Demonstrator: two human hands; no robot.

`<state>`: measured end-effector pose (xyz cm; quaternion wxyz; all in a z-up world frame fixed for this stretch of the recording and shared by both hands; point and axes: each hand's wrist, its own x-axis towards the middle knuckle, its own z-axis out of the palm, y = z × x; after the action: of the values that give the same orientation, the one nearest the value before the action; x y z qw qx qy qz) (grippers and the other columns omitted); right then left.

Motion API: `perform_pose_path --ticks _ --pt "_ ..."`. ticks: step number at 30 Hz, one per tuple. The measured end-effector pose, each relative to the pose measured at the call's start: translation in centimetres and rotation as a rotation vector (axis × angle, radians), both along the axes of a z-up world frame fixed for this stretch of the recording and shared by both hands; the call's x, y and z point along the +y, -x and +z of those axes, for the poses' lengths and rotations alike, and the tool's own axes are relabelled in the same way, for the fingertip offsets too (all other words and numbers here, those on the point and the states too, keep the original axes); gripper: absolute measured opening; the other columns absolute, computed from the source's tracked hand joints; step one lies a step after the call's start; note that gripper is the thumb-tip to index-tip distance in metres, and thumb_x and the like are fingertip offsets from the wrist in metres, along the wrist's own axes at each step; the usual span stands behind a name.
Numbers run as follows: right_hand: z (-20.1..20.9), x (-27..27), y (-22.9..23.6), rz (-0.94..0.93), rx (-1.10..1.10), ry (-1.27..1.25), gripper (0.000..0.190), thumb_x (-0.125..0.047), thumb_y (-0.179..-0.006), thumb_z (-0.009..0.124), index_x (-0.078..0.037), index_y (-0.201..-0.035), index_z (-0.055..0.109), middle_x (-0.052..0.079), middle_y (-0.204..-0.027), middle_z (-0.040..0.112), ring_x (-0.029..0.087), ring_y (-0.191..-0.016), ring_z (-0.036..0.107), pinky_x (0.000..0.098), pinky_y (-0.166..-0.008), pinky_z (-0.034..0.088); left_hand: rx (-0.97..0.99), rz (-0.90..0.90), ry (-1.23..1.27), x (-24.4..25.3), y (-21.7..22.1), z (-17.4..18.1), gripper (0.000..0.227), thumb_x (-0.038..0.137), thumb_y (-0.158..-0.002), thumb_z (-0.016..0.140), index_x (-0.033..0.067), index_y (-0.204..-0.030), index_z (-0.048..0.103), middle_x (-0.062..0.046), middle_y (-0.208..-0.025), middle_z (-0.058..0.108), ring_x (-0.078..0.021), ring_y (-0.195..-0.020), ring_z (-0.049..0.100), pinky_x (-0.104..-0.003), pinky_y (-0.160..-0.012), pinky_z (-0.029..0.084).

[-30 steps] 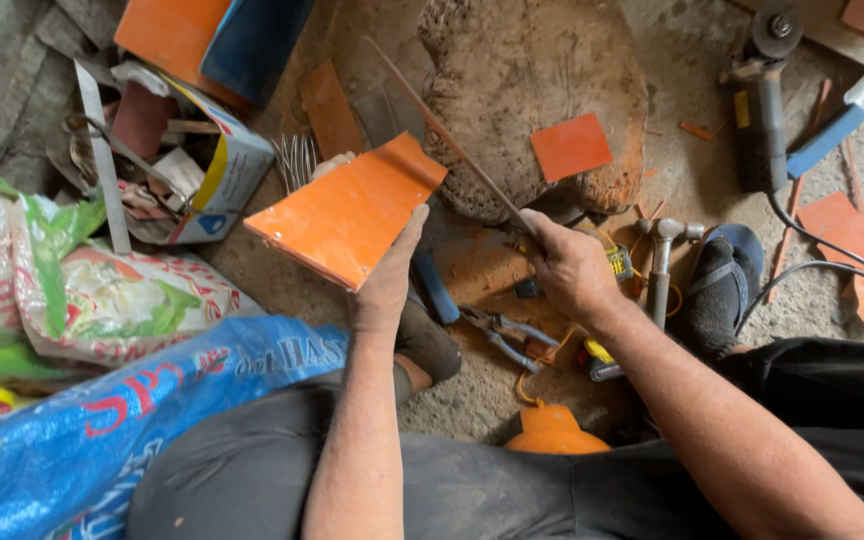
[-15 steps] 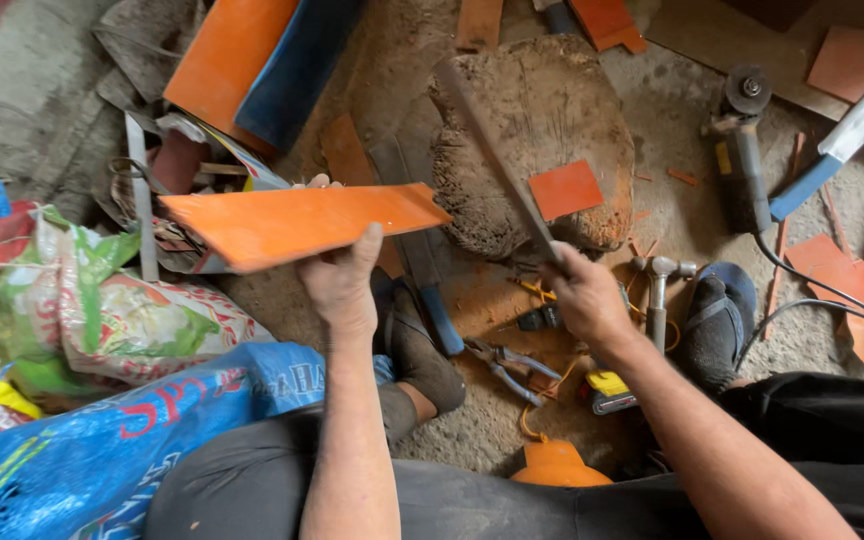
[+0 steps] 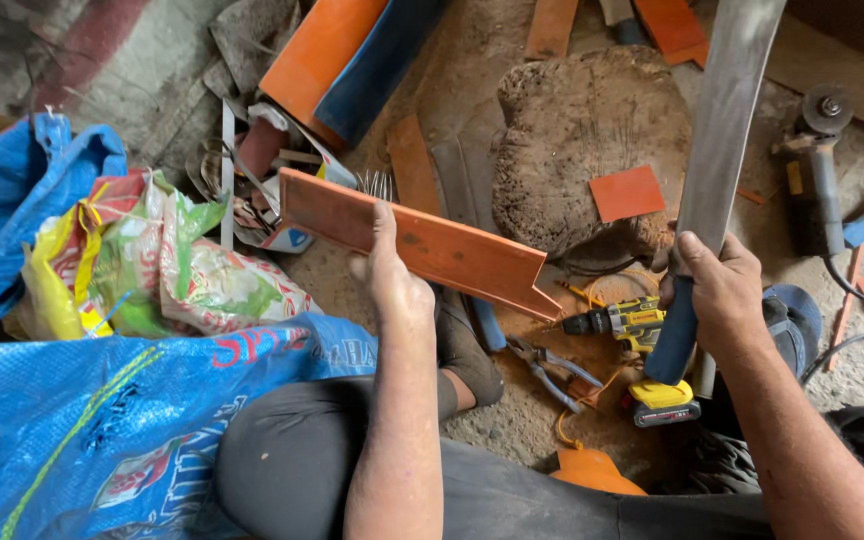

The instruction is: The person hammers a nail into an orange metal strip, then uses an angle grinder to cut and smooth the edges. They file the edges with a metal file, mark the piece with a pencil, and inspect the finished shape.

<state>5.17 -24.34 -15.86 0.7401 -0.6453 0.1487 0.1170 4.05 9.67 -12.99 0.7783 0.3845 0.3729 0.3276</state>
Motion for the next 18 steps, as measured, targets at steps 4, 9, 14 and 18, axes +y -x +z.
perform_pose_path --ticks 4,9,14,18 --pt "-0.8 -0.3 0.3 0.020 0.015 -0.061 0.020 -0.021 -0.108 0.061 -0.002 -0.111 0.056 0.011 -0.090 0.067 0.017 -0.058 0.058 0.0304 -0.054 0.050 -0.043 -0.004 0.010 -0.2 0.3 -0.3 0.060 0.007 -0.087 0.075 0.0017 -0.138 0.045 -0.015 -0.134 0.060 -0.0265 -0.120 0.062 -0.042 -0.102 0.051" --pt "-0.6 -1.0 0.4 0.022 0.054 -0.100 0.020 -0.022 -0.106 0.061 -0.004 -0.112 0.057 0.011 -0.087 0.066 0.017 -0.056 0.057 0.0305 -0.051 0.049 -0.029 -0.023 -0.004 -1.4 -0.6 -0.2 0.060 0.002 -0.089 0.071 -0.0006 -0.140 0.041 -0.017 -0.137 0.058 -0.0283 -0.123 0.061 -0.043 -0.106 0.051" --pt "0.1 -1.7 -1.5 -0.069 0.077 0.180 0.016 -0.021 -0.103 0.061 -0.007 -0.110 0.063 0.008 -0.078 0.067 0.015 -0.055 0.056 0.0311 -0.048 0.044 -0.149 -0.106 -0.073 -2.7 -0.9 1.4 0.058 0.002 -0.085 0.075 0.0012 -0.137 0.049 -0.013 -0.128 0.062 -0.0269 -0.114 0.063 -0.046 -0.099 0.053" --pt "-1.1 -7.0 -5.3 -0.096 -0.168 0.809 0.024 -0.021 -0.097 0.068 -0.011 -0.119 0.069 0.013 -0.086 0.072 0.023 -0.071 0.064 0.0368 -0.064 0.051 -0.038 -0.227 0.111 -2.7 -1.6 1.0 0.040 0.025 -0.088 0.076 0.0047 -0.120 0.064 -0.006 -0.109 0.069 -0.0223 -0.101 0.067 -0.042 -0.085 0.059"
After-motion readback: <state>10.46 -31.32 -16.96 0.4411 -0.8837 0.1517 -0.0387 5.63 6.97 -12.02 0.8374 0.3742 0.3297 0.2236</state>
